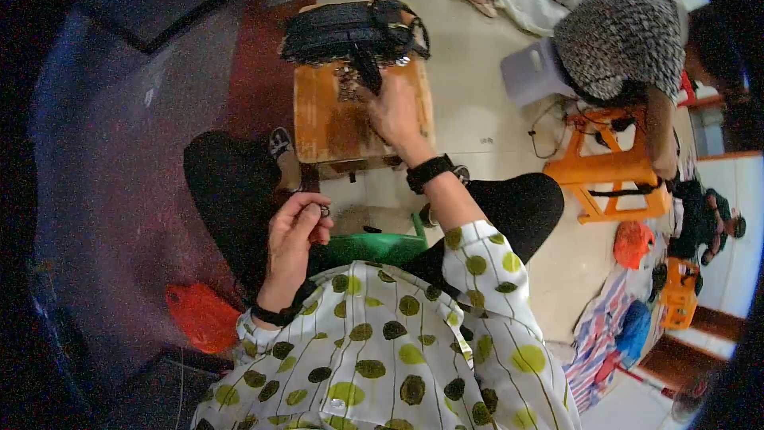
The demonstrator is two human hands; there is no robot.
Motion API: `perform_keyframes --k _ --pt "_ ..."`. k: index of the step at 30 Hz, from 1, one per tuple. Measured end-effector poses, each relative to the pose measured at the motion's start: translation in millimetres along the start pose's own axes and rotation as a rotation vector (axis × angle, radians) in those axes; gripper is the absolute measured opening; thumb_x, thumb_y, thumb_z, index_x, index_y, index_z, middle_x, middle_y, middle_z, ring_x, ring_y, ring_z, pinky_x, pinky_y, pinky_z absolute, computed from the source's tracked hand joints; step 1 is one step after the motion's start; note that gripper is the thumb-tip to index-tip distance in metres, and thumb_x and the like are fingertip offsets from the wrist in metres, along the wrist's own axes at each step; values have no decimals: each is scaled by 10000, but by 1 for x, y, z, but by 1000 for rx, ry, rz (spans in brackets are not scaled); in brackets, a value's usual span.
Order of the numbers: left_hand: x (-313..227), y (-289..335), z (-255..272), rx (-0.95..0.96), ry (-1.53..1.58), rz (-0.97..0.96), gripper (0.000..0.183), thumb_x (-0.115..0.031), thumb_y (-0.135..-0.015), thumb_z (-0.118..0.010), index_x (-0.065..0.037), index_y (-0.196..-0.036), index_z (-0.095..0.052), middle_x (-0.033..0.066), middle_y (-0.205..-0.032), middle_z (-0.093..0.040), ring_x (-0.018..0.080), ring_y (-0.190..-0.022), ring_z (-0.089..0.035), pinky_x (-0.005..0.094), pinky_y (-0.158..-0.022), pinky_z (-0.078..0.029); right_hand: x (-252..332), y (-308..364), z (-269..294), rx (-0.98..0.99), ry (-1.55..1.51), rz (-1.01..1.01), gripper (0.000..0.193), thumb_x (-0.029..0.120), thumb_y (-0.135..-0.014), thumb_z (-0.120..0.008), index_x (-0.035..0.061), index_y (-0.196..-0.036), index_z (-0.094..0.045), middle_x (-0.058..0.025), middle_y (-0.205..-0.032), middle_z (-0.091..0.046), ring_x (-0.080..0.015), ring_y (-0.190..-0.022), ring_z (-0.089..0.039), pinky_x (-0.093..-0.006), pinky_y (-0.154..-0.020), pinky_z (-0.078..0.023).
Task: The recorder is assembling small black straps, likely for footwear, by threading them through plastic buckles.
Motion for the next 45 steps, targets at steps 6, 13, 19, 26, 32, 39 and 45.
perform_keyframes --k 6,13,19,26,32,39,45 --pt "-10 5 -1 -33 22 -25 190 -180 -908 -488 -21 -924 -590 3 -604 -501 50 -504 -423 188 -472 -322 -4 10 -26 -26 166 272 208 70 -730 -583 26 -933 -568 -192 -741 -572 -363 -684 -549 -421 -629 -450" --pt "9 7 5 -45 -26 80 148 -172 -900 -469 -40 -911 -536 39 -605 -522 80 -484 -451 204 -454 -370 19 28 -34 -150 283 345 343 42 -698 -521 43 -1041 -500 -159 -938 -524 -346 -750 -579 -424 -622 -467" --pt "14 -2 -3 8 -107 62 146 -173 -901 -454 -47 -929 -523 39 -591 -504 80 -467 -442 197 -430 -356 18 25 -37 -173 295 363 262 43 -698 -536 29 -951 -470 -142 -892 -479 -332 -710 -551 -402 -577 -456" --pt "22 0 -10 79 -197 92 125 -169 -911 -449 -58 -934 -501 24 -574 -471 84 -466 -406 216 -429 -334 18 32 -36 -171 266 369 340 41 -665 -584 18 -980 -458 -134 -903 -470 -320 -726 -547 -394 -574 -456" --pt "13 3 -7 67 -199 54 146 -181 -891 -474 -42 -922 -507 37 -608 -513 92 -502 -472 213 -455 -383 4 23 -57 -269 178 419 364 23 -652 -553 19 -1012 -499 -176 -948 -529 -354 -863 -532 -428 -735 -444" --pt "3 -5 -7 160 -131 104 175 -194 -922 -443 -30 -950 -499 64 -669 -566 95 -539 -526 212 -503 -430 -10 8 5 -250 -190 106 211 110 -790 -572 -3 -967 -594 -171 -728 -611 -306 -702 -592 -384 -644 -452" --pt "7 10 9 166 -52 118 237 -268 -930 -431 -35 -933 -474 78 -691 -569 103 -545 -526 224 -519 -452 22 18 -15 56 -119 -16 298 83 -769 -592 -50 -1025 -519 -227 -762 -578 -378 -744 -569 -436 -691 -441"
Point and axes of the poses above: each hand's wrist, its own y-axis away from the middle knuckle, its own z-axis out of the back of the hand, x = y × z, the point moved 3 cm from there along -y, towards the middle knuckle
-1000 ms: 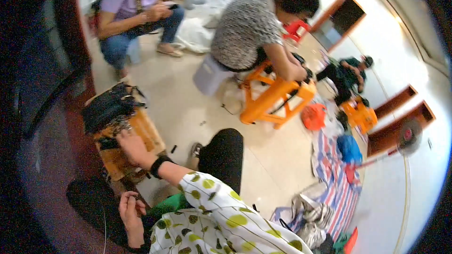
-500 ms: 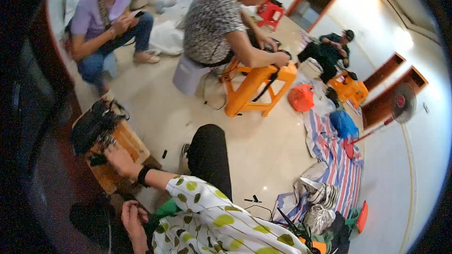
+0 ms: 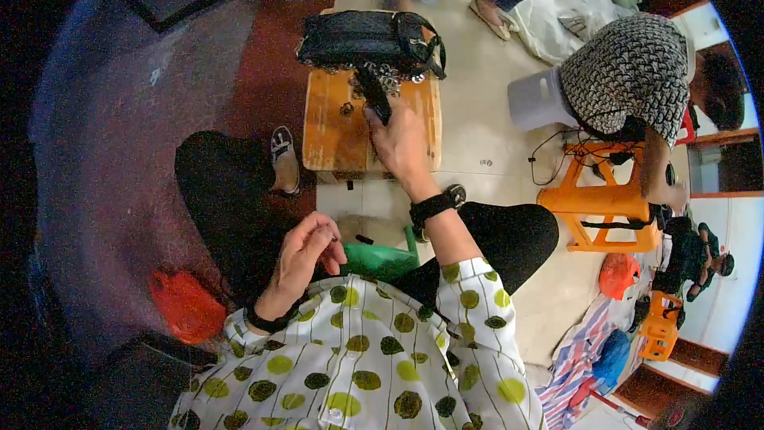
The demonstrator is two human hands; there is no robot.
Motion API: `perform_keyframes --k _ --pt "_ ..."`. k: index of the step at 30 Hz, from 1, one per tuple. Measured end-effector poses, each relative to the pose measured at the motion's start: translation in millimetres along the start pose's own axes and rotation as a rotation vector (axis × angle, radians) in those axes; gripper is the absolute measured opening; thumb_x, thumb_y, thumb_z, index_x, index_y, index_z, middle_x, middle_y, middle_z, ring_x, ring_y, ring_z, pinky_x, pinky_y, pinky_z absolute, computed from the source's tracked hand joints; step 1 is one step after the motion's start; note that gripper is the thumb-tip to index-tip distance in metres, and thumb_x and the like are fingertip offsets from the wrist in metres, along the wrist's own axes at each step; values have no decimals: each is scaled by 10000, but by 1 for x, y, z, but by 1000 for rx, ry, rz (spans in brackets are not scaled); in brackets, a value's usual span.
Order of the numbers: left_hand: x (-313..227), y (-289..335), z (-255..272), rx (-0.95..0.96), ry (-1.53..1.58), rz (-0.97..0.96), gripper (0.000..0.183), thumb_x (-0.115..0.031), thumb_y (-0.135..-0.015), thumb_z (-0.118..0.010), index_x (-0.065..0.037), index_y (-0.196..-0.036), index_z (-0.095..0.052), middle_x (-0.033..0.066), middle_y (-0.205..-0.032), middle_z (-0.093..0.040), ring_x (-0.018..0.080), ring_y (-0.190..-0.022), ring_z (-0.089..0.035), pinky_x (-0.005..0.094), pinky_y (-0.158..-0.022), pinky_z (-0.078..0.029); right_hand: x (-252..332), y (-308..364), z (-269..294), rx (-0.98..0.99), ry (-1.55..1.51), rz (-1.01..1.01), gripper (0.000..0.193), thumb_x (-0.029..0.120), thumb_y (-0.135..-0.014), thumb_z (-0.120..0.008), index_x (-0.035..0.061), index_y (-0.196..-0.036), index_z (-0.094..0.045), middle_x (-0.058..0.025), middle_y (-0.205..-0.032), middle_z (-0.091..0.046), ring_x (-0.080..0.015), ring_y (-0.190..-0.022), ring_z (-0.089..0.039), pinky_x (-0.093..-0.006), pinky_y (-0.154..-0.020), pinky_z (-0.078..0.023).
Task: The recorder is assembling small black straps, likely for footwear, by threading them through plastic buckles.
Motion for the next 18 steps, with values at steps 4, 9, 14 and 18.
perform_keyframes --k 4,9,14,18 --pt "-3 5 4 -38 35 -70 192 -214 -924 -416 -29 -960 -457 83 -754 -574 104 -601 -539 231 -549 -459 -10 -6 -26 -140 228 305 269 110 -744 -587 -8 -984 -569 -231 -831 -593 -411 -780 -556 -445 -671 -442" --pt "-17 6 14 -70 50 -135 193 -182 -914 -428 -25 -1023 -455 96 -839 -571 118 -651 -554 247 -601 -472 4 -10 -36 -173 367 404 266 203 -790 -616 18 -978 -577 -222 -861 -602 -397 -793 -573 -451 -684 -453" --pt "-30 9 18 -107 46 -211 249 -137 -902 -432 -12 -1118 -445 98 -932 -571 125 -724 -572 258 -645 -479 2 -9 -35 -149 305 427 321 222 -784 -631 43 -1042 -565 -203 -861 -617 -382 -801 -581 -440 -684 -464" --pt "-28 11 15 -106 -12 -222 235 -61 -884 -417 3 -1107 -453 108 -922 -578 133 -714 -575 266 -660 -483 -5 -8 -31 -187 414 453 313 215 -783 -629 70 -1054 -568 -197 -817 -623 -384 -745 -590 -433 -656 -473"
Point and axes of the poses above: each hand's wrist, its own y-axis away from the middle knuckle, its own z-axis out of the back of the hand, x = y × z, the point moved 3 cm from there along -y, towards the middle knuckle
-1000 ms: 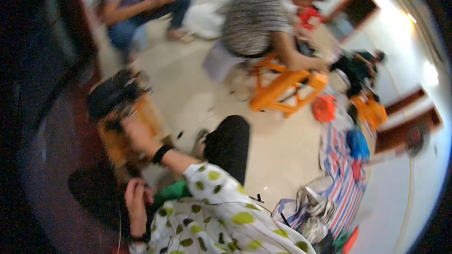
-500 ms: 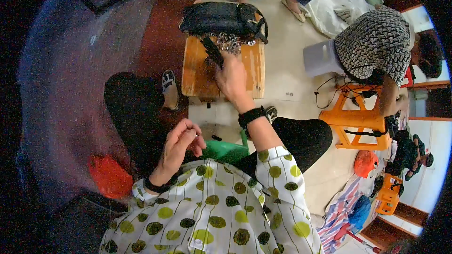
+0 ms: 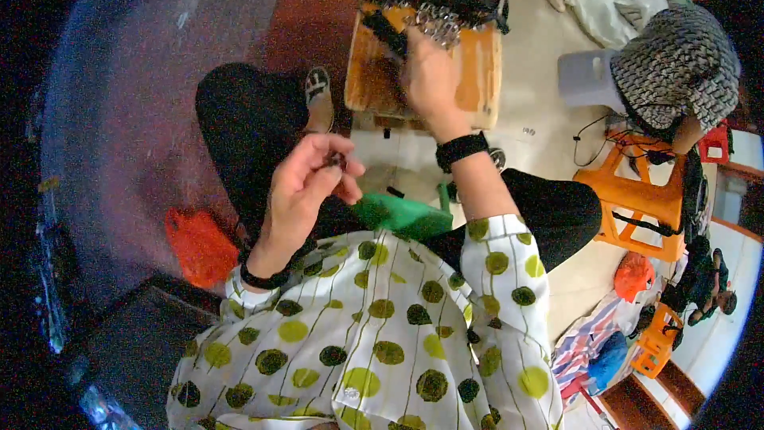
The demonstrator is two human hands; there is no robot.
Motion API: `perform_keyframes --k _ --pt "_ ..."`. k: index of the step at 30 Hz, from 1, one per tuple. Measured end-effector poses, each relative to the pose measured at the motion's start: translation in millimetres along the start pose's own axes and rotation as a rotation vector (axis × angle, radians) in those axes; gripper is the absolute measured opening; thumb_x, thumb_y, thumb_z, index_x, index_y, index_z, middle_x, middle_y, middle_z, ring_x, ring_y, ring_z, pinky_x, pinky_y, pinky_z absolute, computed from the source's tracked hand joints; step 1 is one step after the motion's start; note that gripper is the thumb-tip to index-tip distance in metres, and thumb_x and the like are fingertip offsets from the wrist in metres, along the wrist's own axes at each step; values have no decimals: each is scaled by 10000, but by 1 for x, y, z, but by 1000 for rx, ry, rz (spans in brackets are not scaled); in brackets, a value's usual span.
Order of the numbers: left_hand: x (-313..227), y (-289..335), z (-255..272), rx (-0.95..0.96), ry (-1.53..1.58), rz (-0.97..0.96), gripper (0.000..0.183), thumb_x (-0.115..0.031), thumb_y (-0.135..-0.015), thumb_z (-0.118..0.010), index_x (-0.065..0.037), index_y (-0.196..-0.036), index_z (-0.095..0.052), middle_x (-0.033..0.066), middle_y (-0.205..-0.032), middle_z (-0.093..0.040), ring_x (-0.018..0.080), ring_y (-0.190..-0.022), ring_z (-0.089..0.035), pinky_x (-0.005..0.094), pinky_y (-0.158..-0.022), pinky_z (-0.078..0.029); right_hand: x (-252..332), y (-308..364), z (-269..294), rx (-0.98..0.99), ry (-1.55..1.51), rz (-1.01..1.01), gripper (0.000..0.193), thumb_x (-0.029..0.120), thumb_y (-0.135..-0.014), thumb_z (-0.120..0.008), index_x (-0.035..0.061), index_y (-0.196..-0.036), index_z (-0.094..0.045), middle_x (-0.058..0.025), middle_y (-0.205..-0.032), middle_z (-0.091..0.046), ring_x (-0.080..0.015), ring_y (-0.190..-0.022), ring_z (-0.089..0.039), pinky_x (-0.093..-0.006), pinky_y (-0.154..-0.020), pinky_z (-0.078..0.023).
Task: The recorder is assembling small black straps, likely for footwear, by threading them through plastic buckles.
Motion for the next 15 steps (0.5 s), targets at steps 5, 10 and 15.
perform_keyframes --k 5,10,15 --pt "12 1 1 -22 10 37 202 -78 -881 -431 15 -1055 -477 113 -875 -592 141 -674 -583 262 -631 -495 0 8 -15 -80 -130 10 237 167 -764 -638 66 -961 -552 -214 -790 -592 -409 -781 -558 -429 -627 -453" --pt "9 3 -5 -19 10 78 177 -109 -891 -437 2 -1020 -484 107 -868 -598 136 -668 -589 256 -624 -493 -7 5 -2 83 -722 -468 270 263 -793 -658 7 -763 -577 -44 -651 -574 -91 -561 -501 -260 -476 -389" --pt "9 -5 -10 -28 65 93 157 -117 -890 -446 -22 -1006 -490 90 -846 -597 120 -649 -577 241 -613 -481 30 44 57 405 -1907 -910 265 228 -896 -511 22 -1060 -543 1 -769 -549 -64 -550 -468 -200 -495 -398"
Point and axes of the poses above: each hand's wrist, its own y-axis away from the middle knuckle, its own z-axis out of the back of the hand, x = y × z, the point moved 3 cm from there along -y, towards the middle knuckle
